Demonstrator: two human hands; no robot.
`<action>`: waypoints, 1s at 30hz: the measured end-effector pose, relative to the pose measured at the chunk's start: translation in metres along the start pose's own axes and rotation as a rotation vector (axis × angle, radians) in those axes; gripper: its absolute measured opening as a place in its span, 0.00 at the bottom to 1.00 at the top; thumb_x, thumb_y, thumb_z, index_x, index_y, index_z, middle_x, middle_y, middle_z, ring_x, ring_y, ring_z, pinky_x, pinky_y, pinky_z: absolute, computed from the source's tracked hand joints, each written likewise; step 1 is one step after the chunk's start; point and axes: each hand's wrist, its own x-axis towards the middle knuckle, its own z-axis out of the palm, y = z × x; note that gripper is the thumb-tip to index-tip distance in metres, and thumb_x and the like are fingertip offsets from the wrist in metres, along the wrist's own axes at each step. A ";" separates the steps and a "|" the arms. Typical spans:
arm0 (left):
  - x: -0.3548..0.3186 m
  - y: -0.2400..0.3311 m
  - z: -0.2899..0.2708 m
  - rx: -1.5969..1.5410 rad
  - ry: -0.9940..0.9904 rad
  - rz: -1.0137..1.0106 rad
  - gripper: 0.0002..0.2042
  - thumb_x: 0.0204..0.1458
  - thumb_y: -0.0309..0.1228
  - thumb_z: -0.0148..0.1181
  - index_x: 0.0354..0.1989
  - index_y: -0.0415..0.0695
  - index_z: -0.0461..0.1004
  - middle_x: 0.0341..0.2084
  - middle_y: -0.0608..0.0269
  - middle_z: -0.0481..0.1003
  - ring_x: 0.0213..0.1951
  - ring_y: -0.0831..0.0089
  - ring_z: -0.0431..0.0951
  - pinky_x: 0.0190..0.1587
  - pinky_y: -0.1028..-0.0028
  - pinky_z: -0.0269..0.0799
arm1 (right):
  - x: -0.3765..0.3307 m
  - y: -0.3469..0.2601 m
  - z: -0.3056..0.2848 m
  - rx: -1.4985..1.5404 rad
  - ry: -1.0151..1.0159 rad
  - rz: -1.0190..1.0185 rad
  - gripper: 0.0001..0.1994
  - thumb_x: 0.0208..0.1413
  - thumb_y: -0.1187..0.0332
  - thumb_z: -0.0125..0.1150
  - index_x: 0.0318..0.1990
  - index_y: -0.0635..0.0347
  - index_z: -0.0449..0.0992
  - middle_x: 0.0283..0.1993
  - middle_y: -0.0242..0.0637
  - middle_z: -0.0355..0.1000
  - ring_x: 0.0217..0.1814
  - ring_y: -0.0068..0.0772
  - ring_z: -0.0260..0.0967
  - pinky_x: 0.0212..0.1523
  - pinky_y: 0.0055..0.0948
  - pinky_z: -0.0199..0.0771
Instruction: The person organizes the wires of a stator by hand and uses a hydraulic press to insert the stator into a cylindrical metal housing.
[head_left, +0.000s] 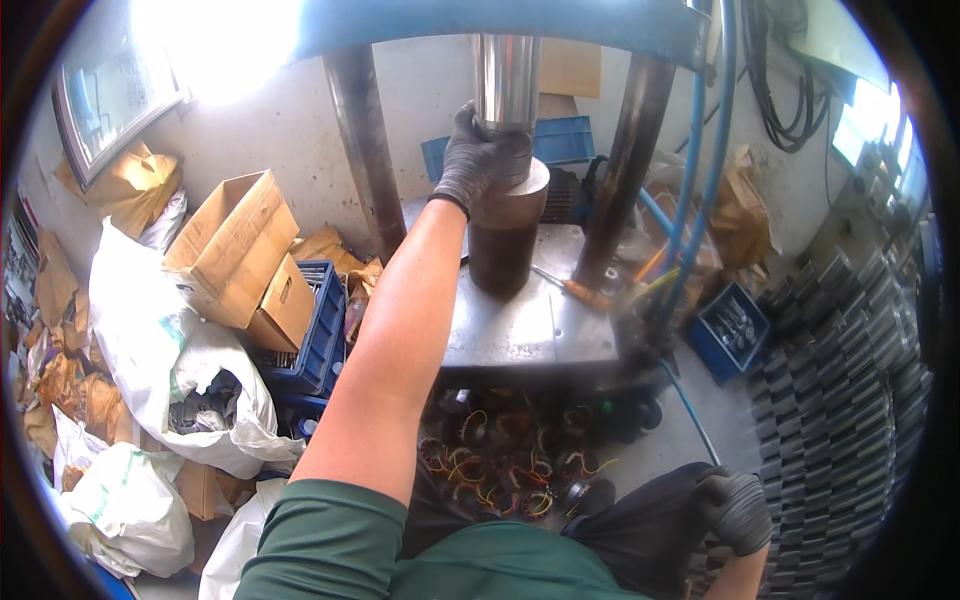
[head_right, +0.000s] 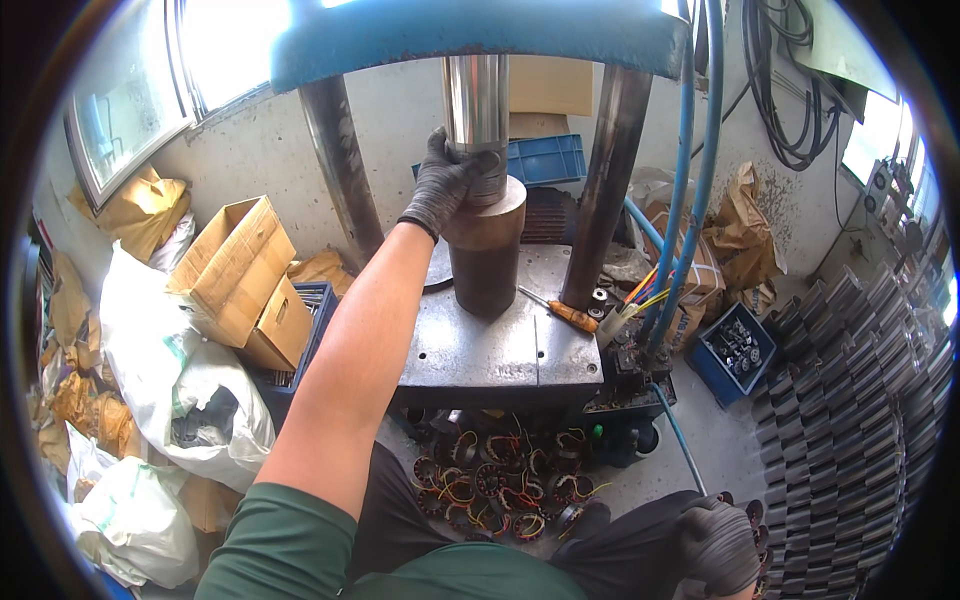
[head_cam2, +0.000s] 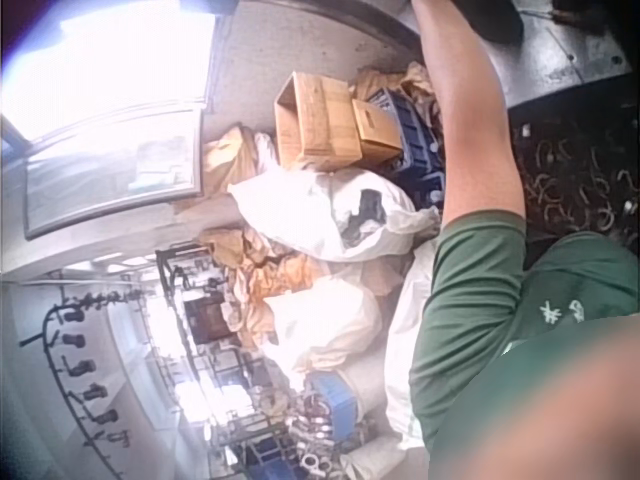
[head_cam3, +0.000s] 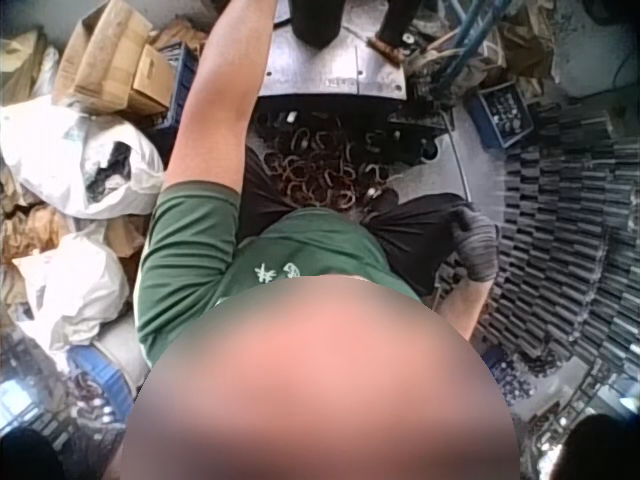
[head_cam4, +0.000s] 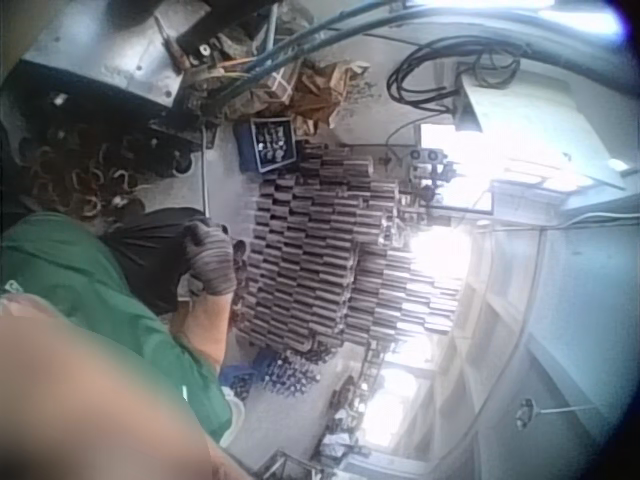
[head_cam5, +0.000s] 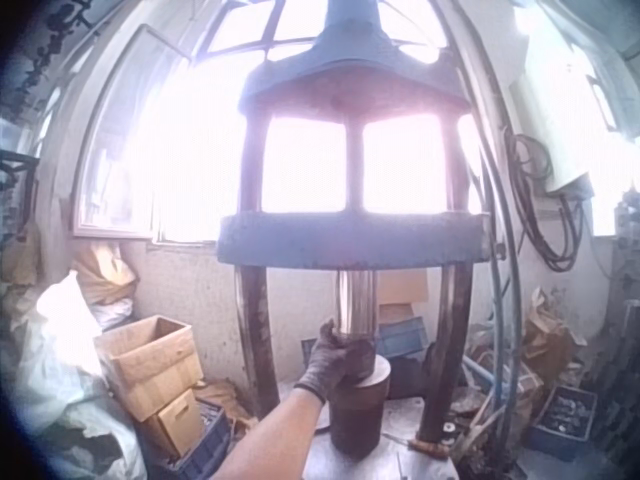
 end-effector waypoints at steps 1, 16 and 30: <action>-0.002 0.003 0.002 0.002 -0.001 0.003 0.44 0.41 0.37 0.79 0.67 0.41 0.61 0.54 0.53 0.77 0.56 0.65 0.78 0.61 0.68 0.73 | 0.000 0.000 -0.002 -0.012 -0.010 0.006 0.06 0.44 0.71 0.67 0.31 0.60 0.84 0.33 0.47 0.79 0.35 0.55 0.79 0.38 0.44 0.80; 0.004 -0.001 0.005 -0.050 0.014 0.093 0.42 0.38 0.33 0.84 0.62 0.41 0.65 0.50 0.56 0.79 0.52 0.68 0.80 0.56 0.68 0.78 | 0.181 -0.002 -0.099 -0.135 0.814 -0.259 0.13 0.59 0.65 0.67 0.46 0.64 0.77 0.51 0.49 0.78 0.56 0.54 0.75 0.66 0.46 0.69; 0.011 -0.012 0.003 0.000 -0.018 0.138 0.49 0.30 0.34 0.86 0.63 0.37 0.62 0.52 0.54 0.78 0.52 0.63 0.80 0.59 0.66 0.78 | -0.002 -0.030 -0.003 -0.056 -0.033 0.208 0.08 0.50 0.64 0.65 0.28 0.60 0.79 0.28 0.52 0.75 0.33 0.58 0.75 0.36 0.47 0.76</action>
